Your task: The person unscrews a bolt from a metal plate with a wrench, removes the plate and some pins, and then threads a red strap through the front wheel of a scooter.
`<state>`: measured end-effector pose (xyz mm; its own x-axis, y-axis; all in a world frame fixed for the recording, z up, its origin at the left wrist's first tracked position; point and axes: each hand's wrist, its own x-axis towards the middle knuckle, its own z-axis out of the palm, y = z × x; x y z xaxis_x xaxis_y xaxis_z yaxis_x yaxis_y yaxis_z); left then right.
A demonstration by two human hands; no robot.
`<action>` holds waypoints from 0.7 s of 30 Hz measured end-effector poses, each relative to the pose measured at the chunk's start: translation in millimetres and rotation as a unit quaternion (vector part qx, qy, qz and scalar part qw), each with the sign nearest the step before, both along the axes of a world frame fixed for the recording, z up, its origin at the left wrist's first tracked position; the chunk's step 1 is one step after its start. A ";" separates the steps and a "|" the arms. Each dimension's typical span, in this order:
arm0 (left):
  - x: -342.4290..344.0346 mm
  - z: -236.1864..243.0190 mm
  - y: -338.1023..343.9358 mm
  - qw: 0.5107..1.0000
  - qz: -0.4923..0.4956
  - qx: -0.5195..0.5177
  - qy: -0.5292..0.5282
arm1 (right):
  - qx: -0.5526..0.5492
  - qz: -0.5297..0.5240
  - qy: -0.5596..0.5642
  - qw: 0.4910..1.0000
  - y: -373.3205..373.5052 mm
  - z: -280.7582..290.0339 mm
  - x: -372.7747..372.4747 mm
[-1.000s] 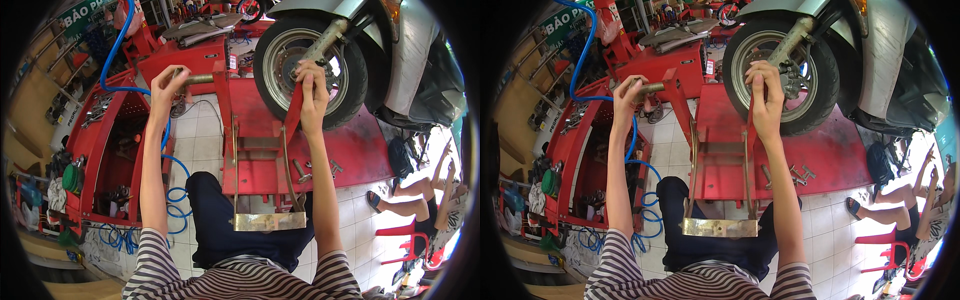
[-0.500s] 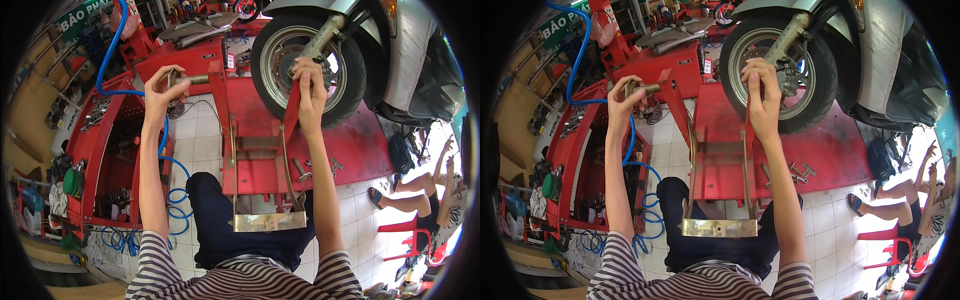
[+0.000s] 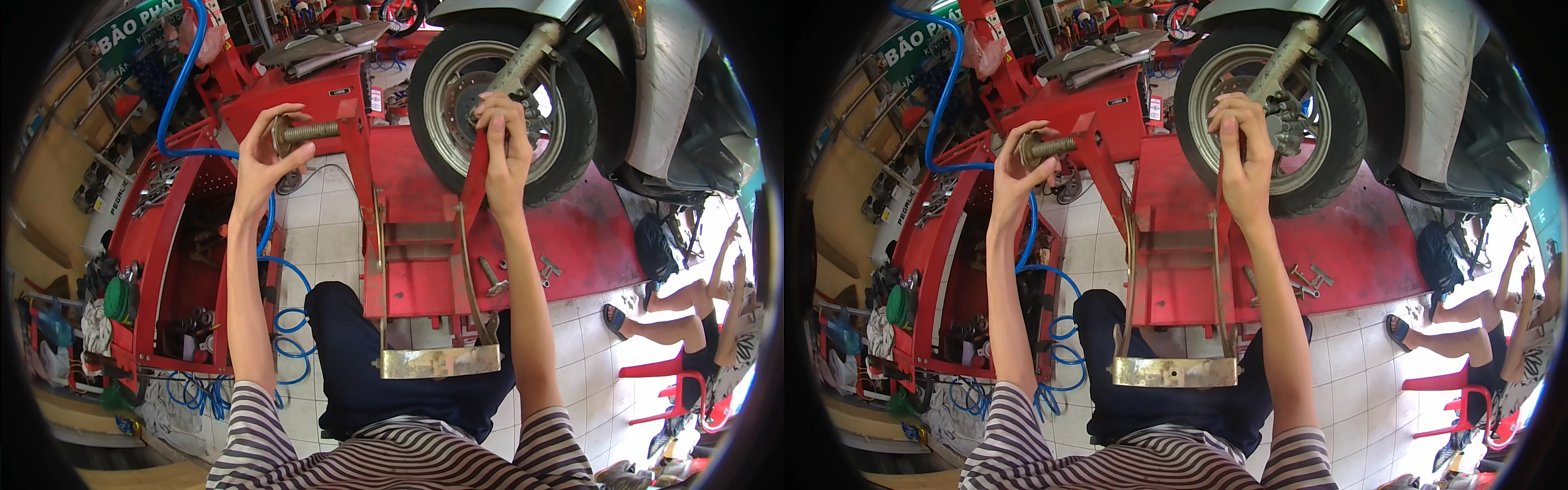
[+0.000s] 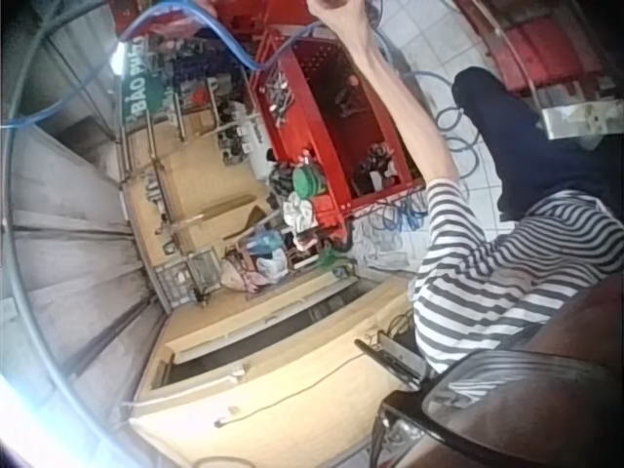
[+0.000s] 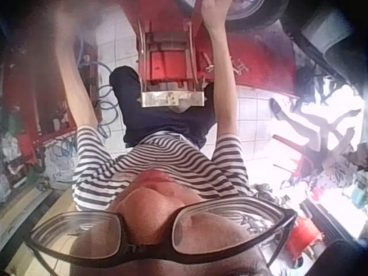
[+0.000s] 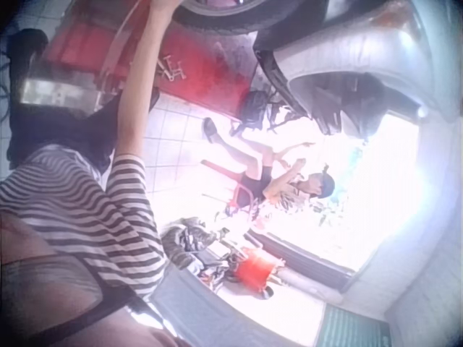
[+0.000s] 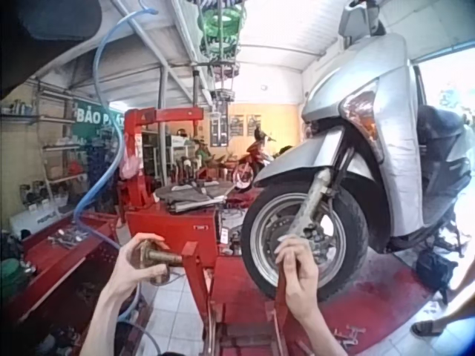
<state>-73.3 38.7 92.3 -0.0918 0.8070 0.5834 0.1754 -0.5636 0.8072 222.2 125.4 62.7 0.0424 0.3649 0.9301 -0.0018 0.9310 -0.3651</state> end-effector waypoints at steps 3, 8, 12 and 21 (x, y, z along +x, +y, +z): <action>-10.0 -4.9 9.7 1.000 0.006 -0.009 0.004 | -0.003 0.002 0.007 1.000 -1.1 1.7 -1.8; -10.3 10.3 12.6 0.984 0.009 -0.170 -0.057 | -0.001 -0.005 -0.005 1.000 -0.3 1.3 1.5; -15.2 19.0 14.4 0.963 0.009 -0.260 -0.066 | -0.005 0.001 -0.004 1.000 -2.4 1.4 1.3; 5.9 11.7 -2.9 0.997 0.007 -0.074 -0.037 | -0.004 0.006 0.014 1.000 -1.8 0.5 -1.5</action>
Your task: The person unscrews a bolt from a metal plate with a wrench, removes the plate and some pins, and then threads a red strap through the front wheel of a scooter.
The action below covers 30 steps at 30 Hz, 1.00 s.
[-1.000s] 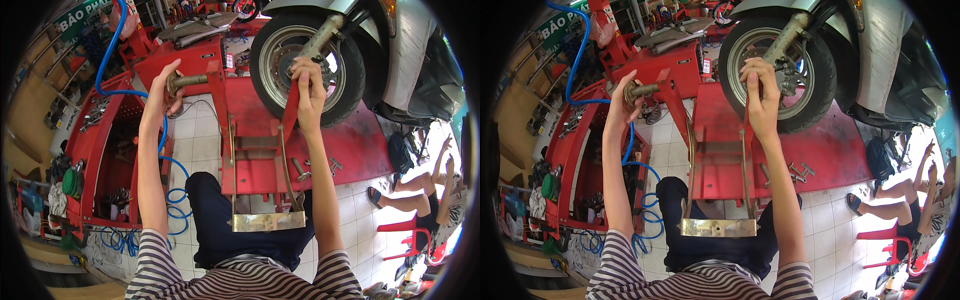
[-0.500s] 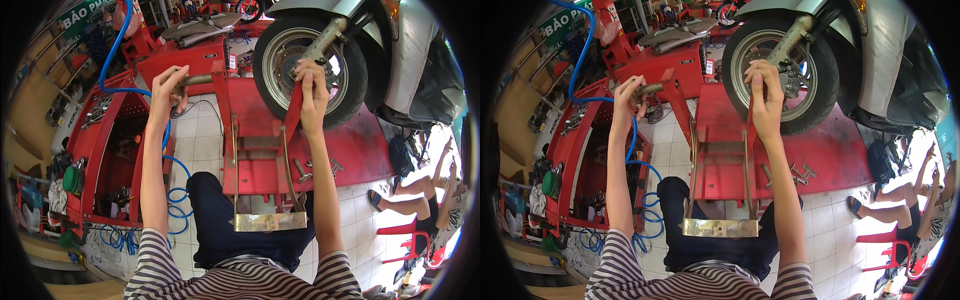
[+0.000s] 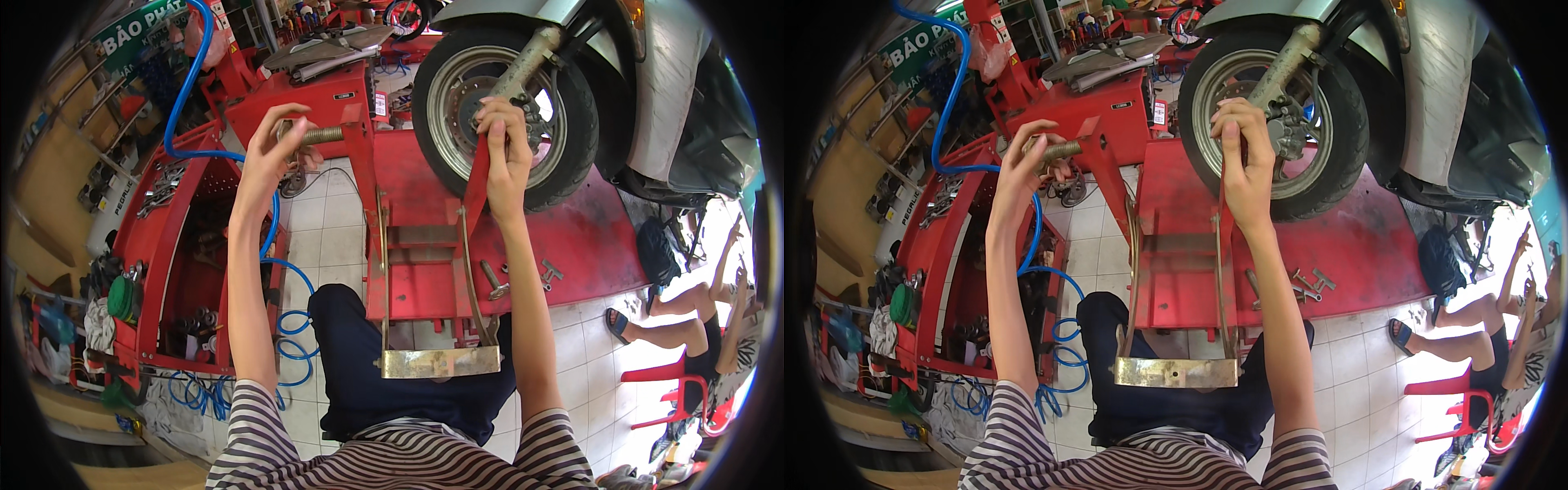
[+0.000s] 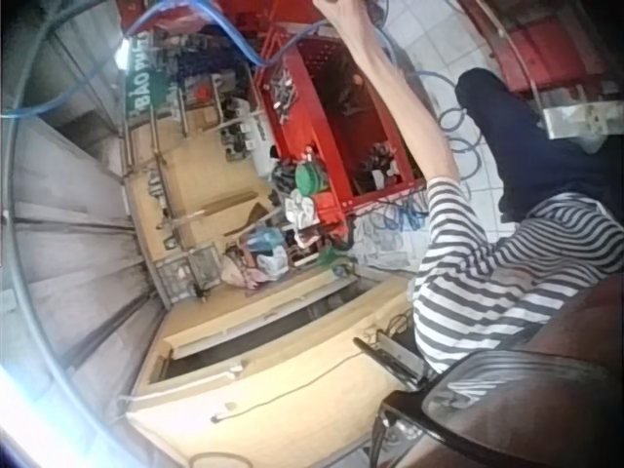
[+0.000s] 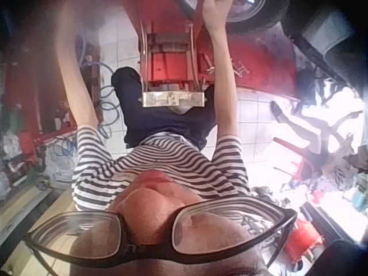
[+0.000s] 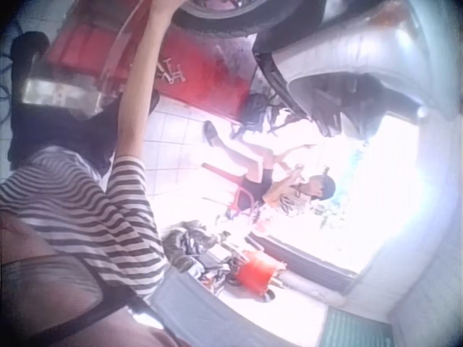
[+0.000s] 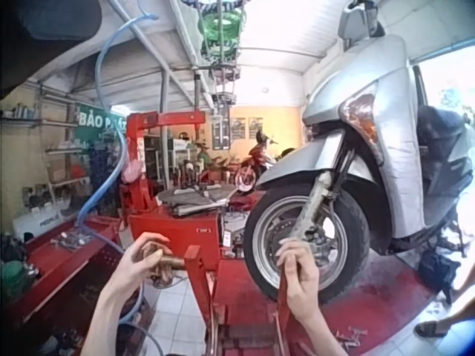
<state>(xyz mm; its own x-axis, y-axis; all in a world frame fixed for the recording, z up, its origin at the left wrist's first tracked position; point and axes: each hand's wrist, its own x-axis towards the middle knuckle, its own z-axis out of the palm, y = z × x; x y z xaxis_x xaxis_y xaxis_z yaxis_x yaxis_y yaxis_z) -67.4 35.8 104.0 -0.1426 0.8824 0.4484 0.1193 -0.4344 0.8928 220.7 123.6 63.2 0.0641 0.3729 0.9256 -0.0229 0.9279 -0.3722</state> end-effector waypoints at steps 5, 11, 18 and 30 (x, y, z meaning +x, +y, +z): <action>-9.2 -21.3 6.2 0.990 0.001 0.129 0.055 | 0.000 0.003 -0.006 1.000 0.8 0.2 1.4; -24.8 0.6 12.6 0.994 -0.063 -0.086 -0.032 | -0.003 0.011 -0.011 1.000 0.7 1.4 2.5; 10.4 -1.3 -0.8 0.999 0.029 0.009 0.016 | -0.002 0.004 -0.007 1.000 1.0 0.2 3.4; -15.5 0.2 9.6 0.986 0.011 -0.168 -0.018 | -0.003 0.020 -0.022 1.000 2.9 -2.2 3.3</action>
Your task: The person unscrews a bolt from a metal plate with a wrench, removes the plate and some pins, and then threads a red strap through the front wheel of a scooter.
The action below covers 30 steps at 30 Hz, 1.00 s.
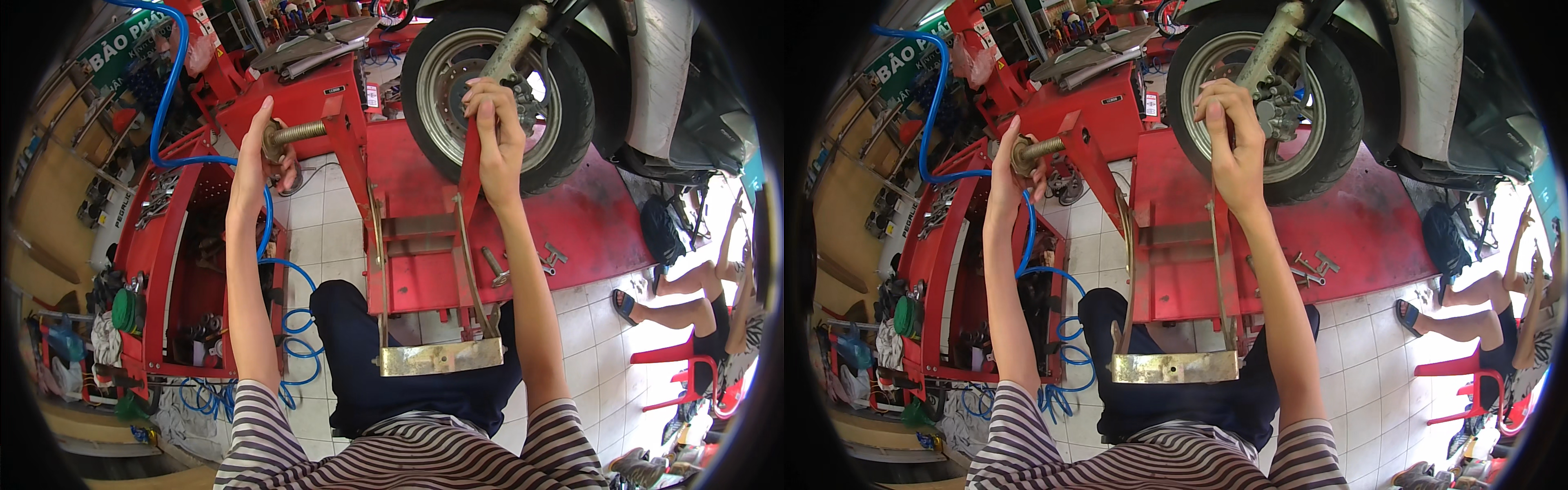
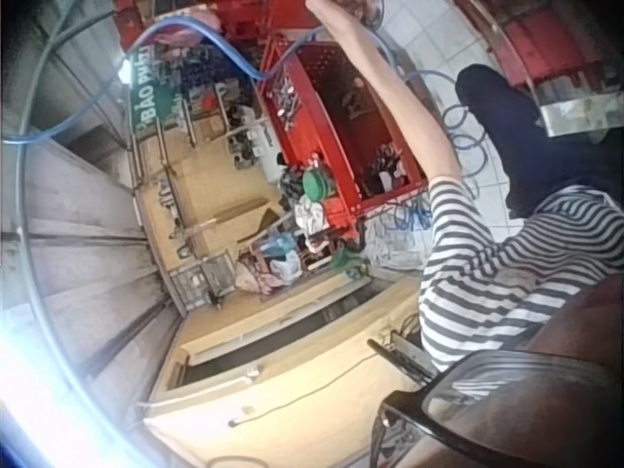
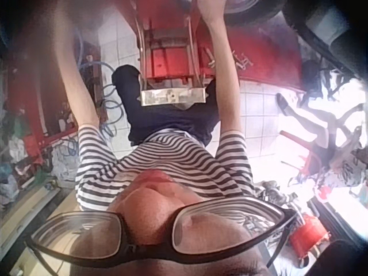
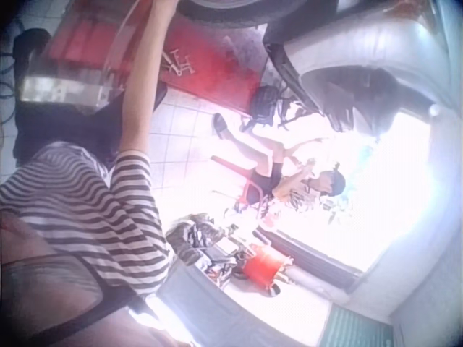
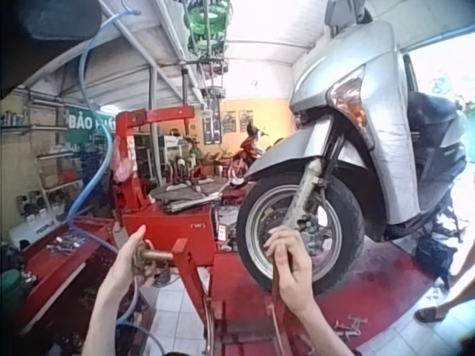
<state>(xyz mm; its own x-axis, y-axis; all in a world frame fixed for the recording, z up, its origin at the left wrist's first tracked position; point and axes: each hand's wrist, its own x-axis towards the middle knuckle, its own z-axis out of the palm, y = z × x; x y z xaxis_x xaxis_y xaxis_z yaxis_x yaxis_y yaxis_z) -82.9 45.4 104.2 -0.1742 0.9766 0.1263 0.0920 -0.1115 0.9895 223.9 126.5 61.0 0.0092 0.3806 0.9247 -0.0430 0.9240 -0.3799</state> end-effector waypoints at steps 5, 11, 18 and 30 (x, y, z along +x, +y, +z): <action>28.9 -9.8 -4.2 0.975 0.022 0.219 0.025 | 0.010 -0.011 0.023 1.000 0.6 2.6 0.5; 9.1 -11.2 5.8 0.980 0.068 0.170 0.078 | 0.007 0.000 0.022 1.000 -1.7 2.2 -2.7; 15.3 7.6 1.6 0.994 0.067 0.034 0.083 | 0.004 -0.010 0.027 1.000 -1.6 1.9 0.2; 4.1 -13.9 3.7 0.993 -0.012 0.113 -0.032 | 0.010 -0.010 0.025 1.000 1.7 0.9 0.5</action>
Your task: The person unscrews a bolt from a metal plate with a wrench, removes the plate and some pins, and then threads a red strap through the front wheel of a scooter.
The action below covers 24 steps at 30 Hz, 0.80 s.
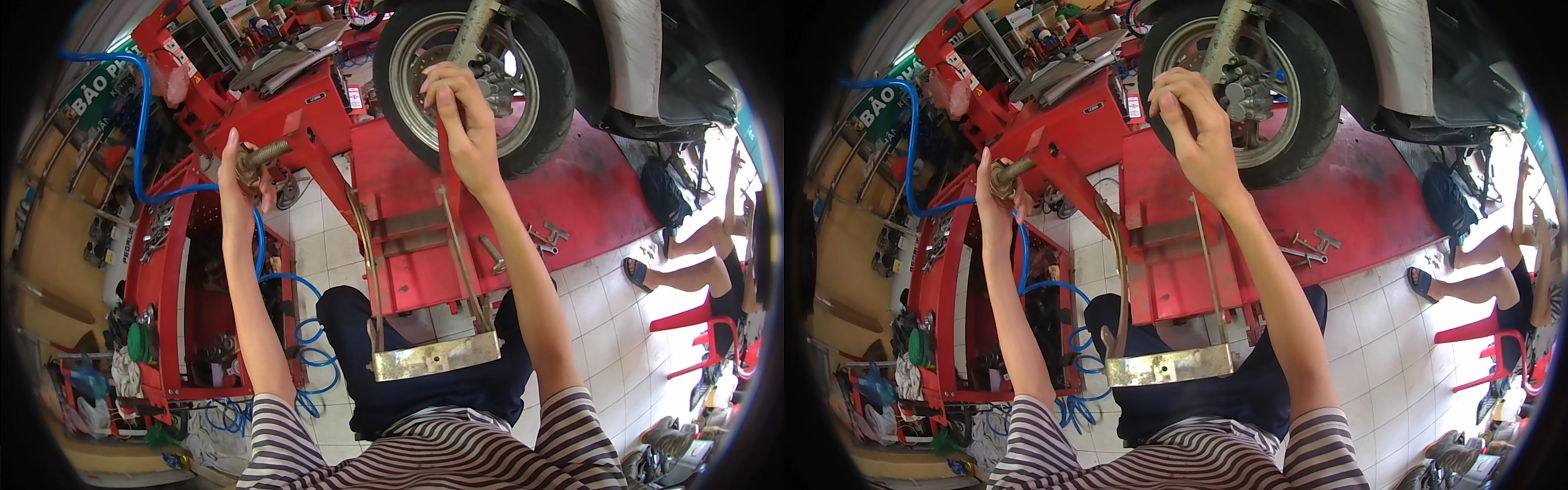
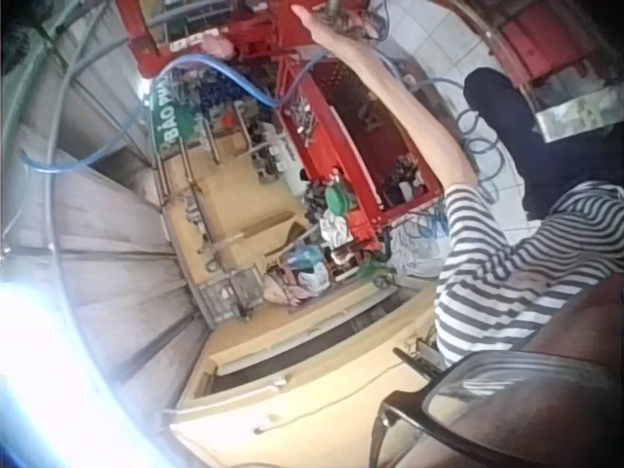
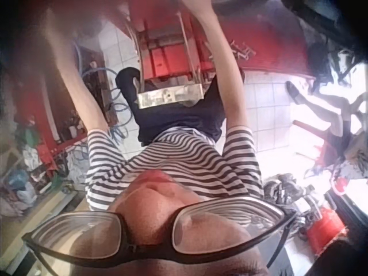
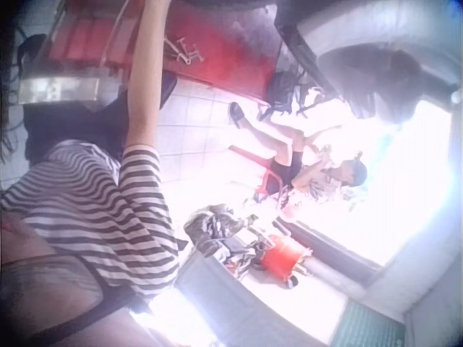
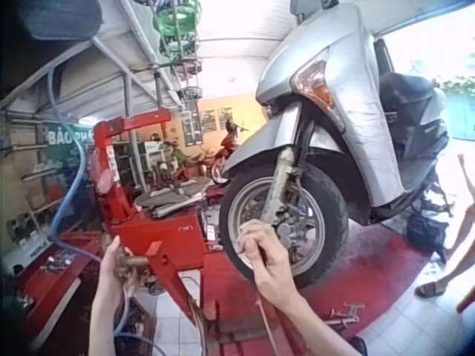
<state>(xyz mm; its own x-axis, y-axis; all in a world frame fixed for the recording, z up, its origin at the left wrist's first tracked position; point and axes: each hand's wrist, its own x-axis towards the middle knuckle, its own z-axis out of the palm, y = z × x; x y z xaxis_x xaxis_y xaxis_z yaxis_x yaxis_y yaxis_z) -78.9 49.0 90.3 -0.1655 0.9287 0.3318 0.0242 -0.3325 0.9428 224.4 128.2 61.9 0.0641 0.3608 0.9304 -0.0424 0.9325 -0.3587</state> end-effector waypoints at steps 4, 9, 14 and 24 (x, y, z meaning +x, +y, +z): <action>8.9 2.5 -3.2 0.998 0.016 0.051 0.033 | 0.001 -0.006 -0.001 1.000 0.3 -1.0 1.6; 12.7 -9.9 -4.6 0.982 0.019 0.181 0.047 | 0.001 0.012 -0.017 1.000 -2.7 1.1 2.7; 0.8 2.0 2.8 0.998 -0.009 0.055 -0.014 | 0.000 0.010 -0.005 1.000 -1.2 0.4 1.1; 11.8 -18.1 -1.0 0.969 0.080 0.223 0.065 | 0.005 0.004 0.004 1.000 -0.3 -0.1 0.0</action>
<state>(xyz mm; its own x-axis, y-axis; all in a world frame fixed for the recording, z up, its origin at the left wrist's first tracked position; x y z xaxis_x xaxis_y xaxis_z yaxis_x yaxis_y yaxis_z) -67.1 48.1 72.2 -0.2252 0.6542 0.7221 0.2186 -0.6883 0.6917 224.5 127.8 61.8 0.0690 0.3511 0.9338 -0.0526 0.9360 -0.3480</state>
